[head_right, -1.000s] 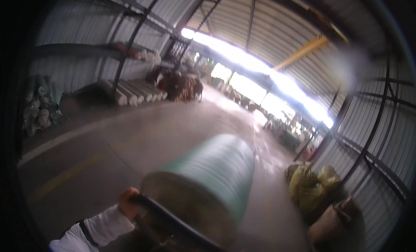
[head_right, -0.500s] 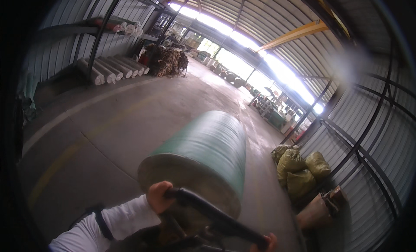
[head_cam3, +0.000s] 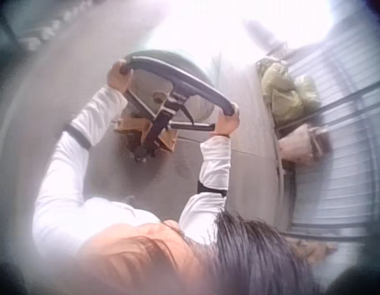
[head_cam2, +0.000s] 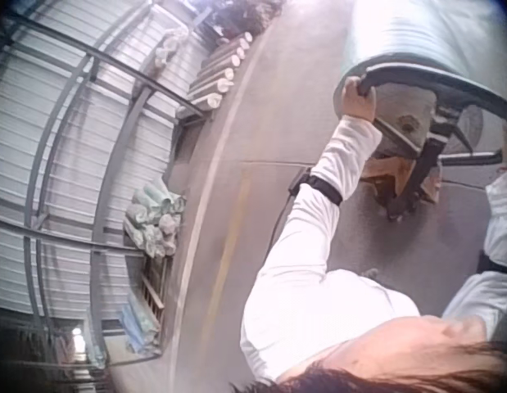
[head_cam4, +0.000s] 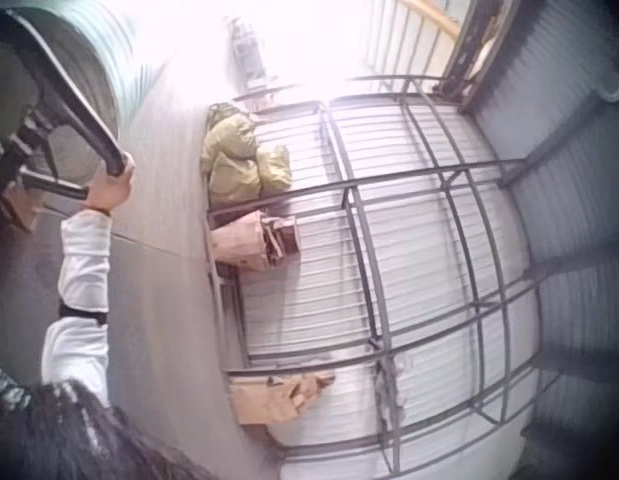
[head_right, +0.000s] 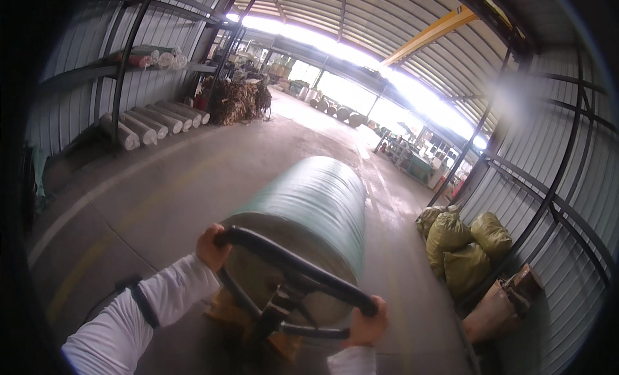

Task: Transporting a large green industrial fabric roll using a manual pallet jack through a warehouse.

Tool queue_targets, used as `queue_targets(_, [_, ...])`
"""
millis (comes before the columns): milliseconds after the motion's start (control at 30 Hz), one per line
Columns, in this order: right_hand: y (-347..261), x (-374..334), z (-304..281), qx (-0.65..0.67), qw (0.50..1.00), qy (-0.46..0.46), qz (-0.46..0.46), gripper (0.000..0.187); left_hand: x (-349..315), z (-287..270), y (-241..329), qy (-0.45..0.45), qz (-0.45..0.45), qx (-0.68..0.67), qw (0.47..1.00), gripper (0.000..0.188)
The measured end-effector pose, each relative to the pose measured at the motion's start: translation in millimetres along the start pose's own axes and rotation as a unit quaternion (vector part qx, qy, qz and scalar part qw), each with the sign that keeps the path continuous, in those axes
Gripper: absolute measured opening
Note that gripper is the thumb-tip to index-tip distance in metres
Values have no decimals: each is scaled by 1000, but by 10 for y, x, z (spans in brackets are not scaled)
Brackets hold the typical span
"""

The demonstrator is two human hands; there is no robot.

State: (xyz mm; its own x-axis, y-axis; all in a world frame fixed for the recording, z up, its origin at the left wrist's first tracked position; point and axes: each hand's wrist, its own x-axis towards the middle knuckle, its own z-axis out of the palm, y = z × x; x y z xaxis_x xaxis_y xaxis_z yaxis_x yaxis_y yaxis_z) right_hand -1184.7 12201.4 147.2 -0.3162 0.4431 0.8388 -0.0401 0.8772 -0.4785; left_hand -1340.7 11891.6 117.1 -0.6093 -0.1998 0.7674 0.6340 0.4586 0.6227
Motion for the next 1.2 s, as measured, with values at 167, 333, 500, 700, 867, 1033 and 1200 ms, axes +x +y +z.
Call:
queue_targets(167, [209, 511, 696, 4, 1000, -4, 28, 19, 522, 747, -326, 18, 2, -2, 1000, 24])
queue_targets(333, [620, 999, 1371, 6, 1000, 5, 7, 20, 974, 1477, -617, 20, 4, -41, 999, 23])
queue_targets(500, [1045, 1419, 2026, -2, 997, 38, -61, 22, 1440, 2168, -881, 14, 8, -74, 997, 23])
queue_targets(700, [1511, 1954, 2699, -72, 996, -28, 36, 14, 1830, 3052, -1233, -44, -9, -94, 995, 23])
queue_targets(867, [1859, 2380, 3363, -87, 995, -45, -1, 10, 2257, 3783, -1581, -30, 1, -85, 996, 25])
queue_targets(1033, [2431, 2947, 3970, -43, 995, -85, -2, 17, 2618, 4495, -1712, -16, 11, -30, 999, 24])
queue_targets(1200, [2092, 3631, 4208, 49, 970, -222, -82, 73, 2916, 5181, -2293, 20, -45, 5, 999, 25])
